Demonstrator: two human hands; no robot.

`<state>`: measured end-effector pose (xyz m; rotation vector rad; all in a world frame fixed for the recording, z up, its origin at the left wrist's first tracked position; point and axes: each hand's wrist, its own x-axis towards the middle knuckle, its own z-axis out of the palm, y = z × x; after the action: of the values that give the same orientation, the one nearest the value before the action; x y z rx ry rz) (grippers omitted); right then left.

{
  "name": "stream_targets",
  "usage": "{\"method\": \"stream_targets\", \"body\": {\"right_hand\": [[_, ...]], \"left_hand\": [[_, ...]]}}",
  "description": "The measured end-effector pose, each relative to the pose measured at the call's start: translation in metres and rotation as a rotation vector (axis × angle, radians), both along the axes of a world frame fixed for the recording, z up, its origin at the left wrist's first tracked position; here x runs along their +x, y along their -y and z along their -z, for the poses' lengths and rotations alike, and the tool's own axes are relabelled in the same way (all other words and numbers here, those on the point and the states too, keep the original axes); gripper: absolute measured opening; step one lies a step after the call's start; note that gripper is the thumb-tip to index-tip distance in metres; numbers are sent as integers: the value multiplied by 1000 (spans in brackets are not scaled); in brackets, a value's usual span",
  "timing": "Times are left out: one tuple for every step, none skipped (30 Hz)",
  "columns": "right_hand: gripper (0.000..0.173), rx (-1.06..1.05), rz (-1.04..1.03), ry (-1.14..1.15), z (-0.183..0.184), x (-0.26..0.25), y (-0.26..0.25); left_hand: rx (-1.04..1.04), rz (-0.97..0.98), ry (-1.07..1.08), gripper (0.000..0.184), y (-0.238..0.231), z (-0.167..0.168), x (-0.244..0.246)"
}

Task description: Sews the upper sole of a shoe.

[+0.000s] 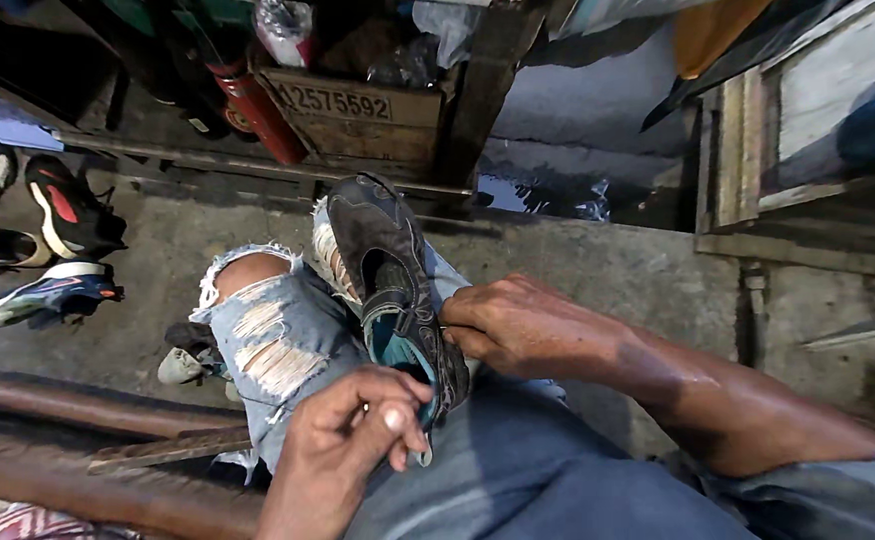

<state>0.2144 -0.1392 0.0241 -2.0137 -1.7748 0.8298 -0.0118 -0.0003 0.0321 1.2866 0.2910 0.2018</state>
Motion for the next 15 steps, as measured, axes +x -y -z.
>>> {"method": "stream_targets", "body": {"right_hand": [[25,3,-7,7,0,0,0],[26,6,-14,8,0,0,0],[26,5,-23,3,1,1,0],[27,7,-34,-11,1,1,0],[27,14,-46,-26,2,2,-1],[27,25,-58,-39,2,1,-1],[27,37,-65,-49,3,1,-2],[27,49,-71,-59,3,1,-3],[27,67,-74,-70,4,1,-3],[27,91,-76,-84,6,1,-3],[26,127,-79,-93,9,1,-3],[26,142,-83,-99,10,1,-3],[25,145,-87,-98,11,1,-4],[25,141,-89,-92,10,2,-4],[24,140,-88,-87,11,2,-4]], "left_hand": [[-98,-62,-36,20,4,7,2],[-129,-128,-96,18,8,14,5],[-96,-193,-167,16,12,19,7],[-21,-246,-233,15,16,22,9],[74,-284,-284,15,19,23,12],[166,-307,-321,17,22,23,14],[249,-324,-348,18,24,23,15],[324,-342,-361,19,26,25,17],[400,-359,-364,20,28,29,19],[483,-368,-368,20,29,32,20],[563,-371,-366,19,29,35,22],[622,-363,-363,18,30,38,22],[658,-343,-356,18,29,39,23],[671,-314,-347,18,28,40,23],[665,-277,-341,18,27,39,24]]}}
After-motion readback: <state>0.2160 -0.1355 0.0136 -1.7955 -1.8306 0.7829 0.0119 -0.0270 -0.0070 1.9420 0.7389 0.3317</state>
